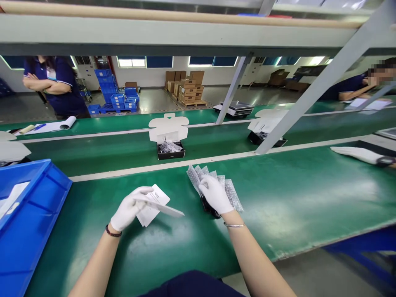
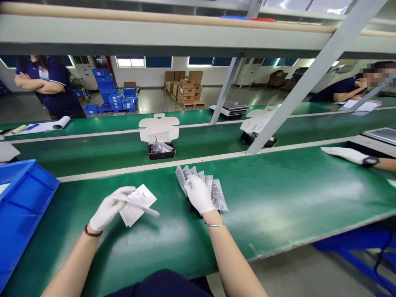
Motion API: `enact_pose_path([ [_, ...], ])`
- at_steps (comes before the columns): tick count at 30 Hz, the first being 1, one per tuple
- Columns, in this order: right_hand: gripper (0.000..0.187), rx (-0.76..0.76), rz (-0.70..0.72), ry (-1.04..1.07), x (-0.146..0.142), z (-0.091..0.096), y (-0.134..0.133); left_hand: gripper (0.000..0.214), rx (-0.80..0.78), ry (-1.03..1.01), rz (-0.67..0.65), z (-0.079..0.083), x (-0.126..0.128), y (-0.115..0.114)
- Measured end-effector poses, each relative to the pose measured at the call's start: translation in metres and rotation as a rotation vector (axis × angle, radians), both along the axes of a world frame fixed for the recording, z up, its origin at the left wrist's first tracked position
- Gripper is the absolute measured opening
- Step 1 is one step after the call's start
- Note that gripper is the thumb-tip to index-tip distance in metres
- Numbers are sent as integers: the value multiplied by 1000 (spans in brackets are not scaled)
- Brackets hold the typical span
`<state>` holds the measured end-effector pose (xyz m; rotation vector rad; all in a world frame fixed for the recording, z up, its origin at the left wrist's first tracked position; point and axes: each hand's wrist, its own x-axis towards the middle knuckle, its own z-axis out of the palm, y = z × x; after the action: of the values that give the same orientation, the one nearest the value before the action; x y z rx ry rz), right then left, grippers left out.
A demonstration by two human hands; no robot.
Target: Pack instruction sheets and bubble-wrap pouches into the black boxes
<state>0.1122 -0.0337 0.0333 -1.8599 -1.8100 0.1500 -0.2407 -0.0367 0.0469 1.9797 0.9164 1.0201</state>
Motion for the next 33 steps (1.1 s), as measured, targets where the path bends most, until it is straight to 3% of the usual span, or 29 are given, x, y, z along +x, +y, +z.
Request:
enact_pose_path([
  [2, 16, -59, 208, 124, -17, 25, -10, 28, 177, 243, -179, 27, 22, -10],
  [4, 19, -61, 457, 105, -34, 52, -21, 19, 327, 481, -241, 49, 47, -19],
  [6, 19, 10, 672, 15, -49, 73, -29, 14, 391, 621, -251, 63, 68, -24],
  [8, 19, 84, 773, -48, -58, 83, -31, 14, 381, 670, -254, 65, 77, -25],
  [11, 19, 16, 733, -5, -64, 80, -27, 20, 367, 641, -201, 56, 71, -23],
  [14, 59, -143, 730, 128, -67, 68, -19, 26, 436, 561, -48, 47, 56, -22],
  [15, 63, -174, 773, 163, -68, 64, -17, 27, 463, 544, -8, 46, 52, -23],
  [18, 34, -154, 889, 137, -74, 59, -10, 28, 545, 539, 32, 54, 47, -28],
  [21, 31, -41, 884, -82, -79, 66, -7, 29, 603, 541, -18, 69, 45, -34],
  [24, 25, -25, 903, -172, -79, 79, -5, 35, 524, 510, -61, 76, 39, -36],
  [28, 34, -120, 895, -28, -78, 87, -3, 28, 399, 320, 113, 64, 28, -30],
  [31, 35, -165, 909, 48, -79, 80, 1, 23, 347, 193, 228, 52, 25, -27],
  [33, 36, -195, 875, -17, -81, 72, 4, 24, 295, 184, 274, 46, 25, -27],
])
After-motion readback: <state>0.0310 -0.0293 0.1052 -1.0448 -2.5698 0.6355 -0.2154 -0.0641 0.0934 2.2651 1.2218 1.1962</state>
